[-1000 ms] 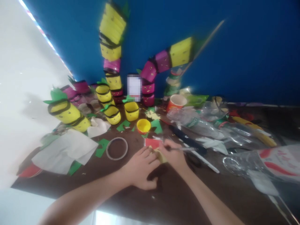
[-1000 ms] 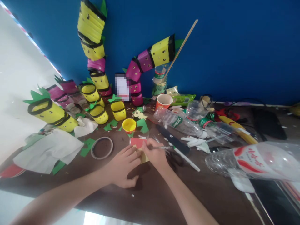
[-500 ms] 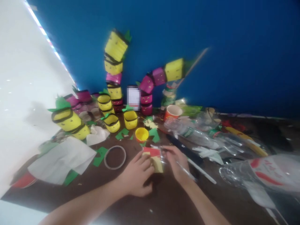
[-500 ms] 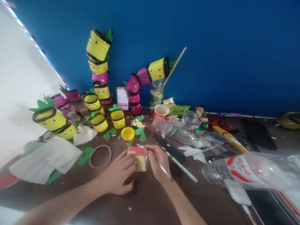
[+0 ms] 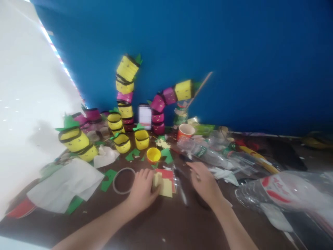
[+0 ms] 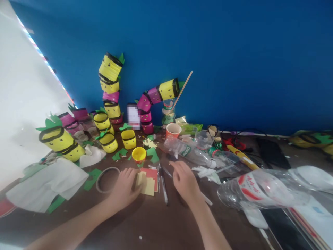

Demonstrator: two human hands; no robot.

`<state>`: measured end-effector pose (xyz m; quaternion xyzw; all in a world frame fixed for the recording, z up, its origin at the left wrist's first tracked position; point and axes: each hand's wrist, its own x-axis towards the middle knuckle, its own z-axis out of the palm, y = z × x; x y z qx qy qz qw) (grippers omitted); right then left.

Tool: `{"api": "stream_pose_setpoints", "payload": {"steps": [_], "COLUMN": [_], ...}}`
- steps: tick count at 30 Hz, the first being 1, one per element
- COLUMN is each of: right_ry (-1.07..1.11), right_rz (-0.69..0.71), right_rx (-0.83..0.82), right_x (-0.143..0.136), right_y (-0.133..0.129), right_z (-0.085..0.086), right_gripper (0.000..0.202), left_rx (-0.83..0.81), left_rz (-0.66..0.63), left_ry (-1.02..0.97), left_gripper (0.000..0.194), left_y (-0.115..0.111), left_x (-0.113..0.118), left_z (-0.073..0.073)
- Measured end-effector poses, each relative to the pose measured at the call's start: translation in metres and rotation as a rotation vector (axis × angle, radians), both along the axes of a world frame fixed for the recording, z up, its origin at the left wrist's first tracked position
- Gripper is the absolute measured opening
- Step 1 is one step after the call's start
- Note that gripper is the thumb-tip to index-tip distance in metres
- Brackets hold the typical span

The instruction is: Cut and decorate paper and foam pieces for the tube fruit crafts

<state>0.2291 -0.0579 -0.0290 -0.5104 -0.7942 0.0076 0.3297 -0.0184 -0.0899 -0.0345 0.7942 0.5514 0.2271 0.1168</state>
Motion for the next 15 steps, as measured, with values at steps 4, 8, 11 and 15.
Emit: {"api": "stream_pose_setpoints", "payload": {"steps": [4, 8, 11, 15], "right_ry": [-0.015, -0.27, -0.385, -0.416], "right_rz": [-0.173, -0.318, -0.439, -0.429], "right_rx": [-0.124, -0.448, -0.645, -0.802], "right_x": [0.01, 0.012, 0.009, 0.005], "right_y": [-0.008, -0.025, -0.033, -0.034], "right_z": [0.029, 0.057, 0.068, 0.067], "right_gripper": [0.021, 0.009, 0.01, 0.014], "left_rx": [-0.049, -0.069, -0.022, -0.024], "left_rz": [-0.064, -0.178, -0.153, -0.085], "left_ry": [-0.229, -0.441, -0.53, -0.596], "left_gripper": [0.025, 0.025, 0.023, 0.024], "left_y": [-0.001, -0.002, -0.001, 0.002], "left_x": [-0.001, -0.003, -0.004, -0.002], "left_z": [-0.008, -0.012, -0.012, -0.007]}}
